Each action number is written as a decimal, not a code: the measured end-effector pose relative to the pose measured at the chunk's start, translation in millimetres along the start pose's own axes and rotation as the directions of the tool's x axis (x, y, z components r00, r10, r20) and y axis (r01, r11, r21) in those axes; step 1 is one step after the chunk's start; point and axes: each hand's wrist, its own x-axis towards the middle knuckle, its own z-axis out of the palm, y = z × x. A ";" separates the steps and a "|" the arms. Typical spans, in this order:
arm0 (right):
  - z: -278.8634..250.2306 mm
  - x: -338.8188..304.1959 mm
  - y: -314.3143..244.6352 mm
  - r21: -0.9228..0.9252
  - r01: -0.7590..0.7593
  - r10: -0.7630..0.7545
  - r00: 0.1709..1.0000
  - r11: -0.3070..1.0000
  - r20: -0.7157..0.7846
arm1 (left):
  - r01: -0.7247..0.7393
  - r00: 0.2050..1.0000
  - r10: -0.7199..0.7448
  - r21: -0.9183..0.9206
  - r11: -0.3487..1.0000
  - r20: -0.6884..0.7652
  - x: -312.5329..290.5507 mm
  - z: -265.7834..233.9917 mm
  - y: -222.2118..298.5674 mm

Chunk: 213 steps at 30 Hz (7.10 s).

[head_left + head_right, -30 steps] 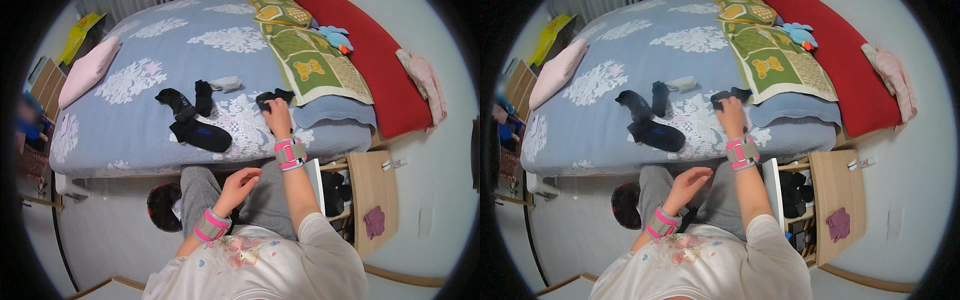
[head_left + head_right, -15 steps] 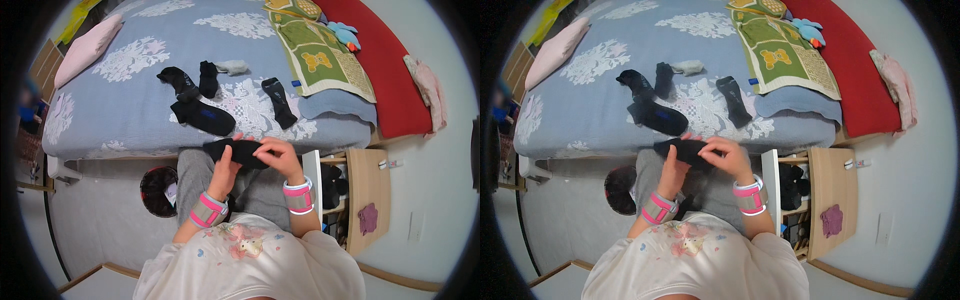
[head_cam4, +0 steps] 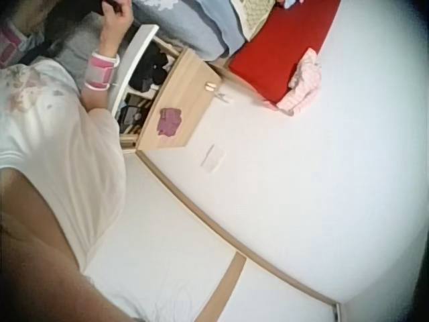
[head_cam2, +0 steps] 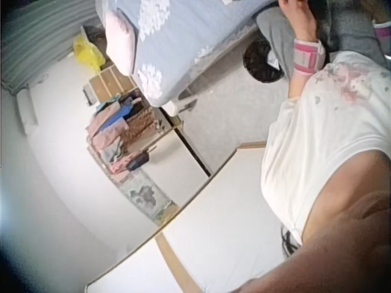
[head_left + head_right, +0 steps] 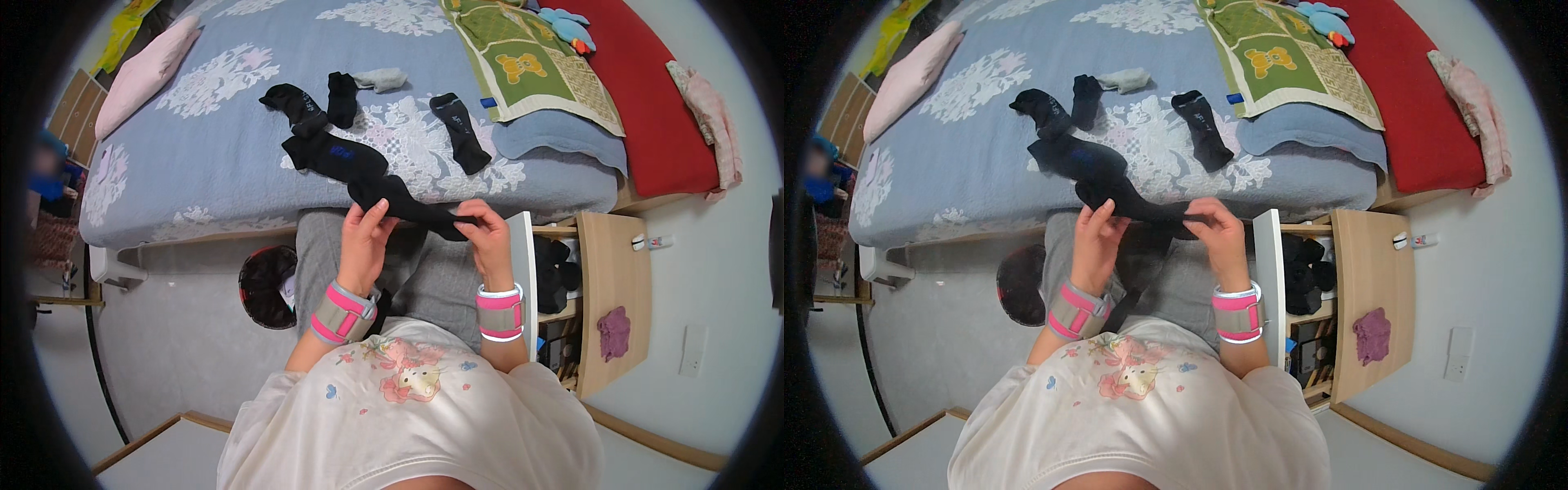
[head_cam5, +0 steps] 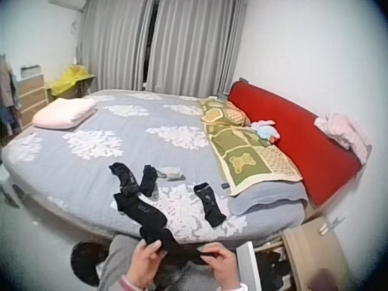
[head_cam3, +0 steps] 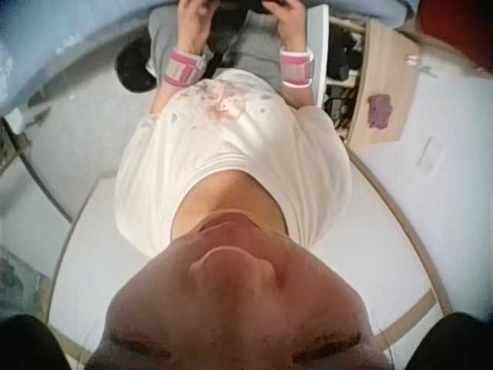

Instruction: The person sits on the floor beside a bed and folds black socks one by one, placing them into a drawer. They also pick up other socks and items from the drawer and place them on the bed.

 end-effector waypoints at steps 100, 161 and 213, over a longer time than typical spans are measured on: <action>133.2 197.6 58.6 -0.419 0.193 -0.229 0.973 0.887 -0.036 | -0.024 0.940 0.295 0.826 0.564 -0.174 -30.4 -81.5 93.8; 81.6 -39.3 -24.7 0.249 -0.157 0.100 0.968 0.956 0.229 | -0.380 0.925 0.237 0.761 0.527 0.297 -62.0 4.0 29.3; 44.1 -27.4 -27.0 0.715 -0.358 0.118 0.924 0.601 0.363 | -0.141 0.898 -0.147 0.589 0.796 0.414 -56.2 1.0 60.7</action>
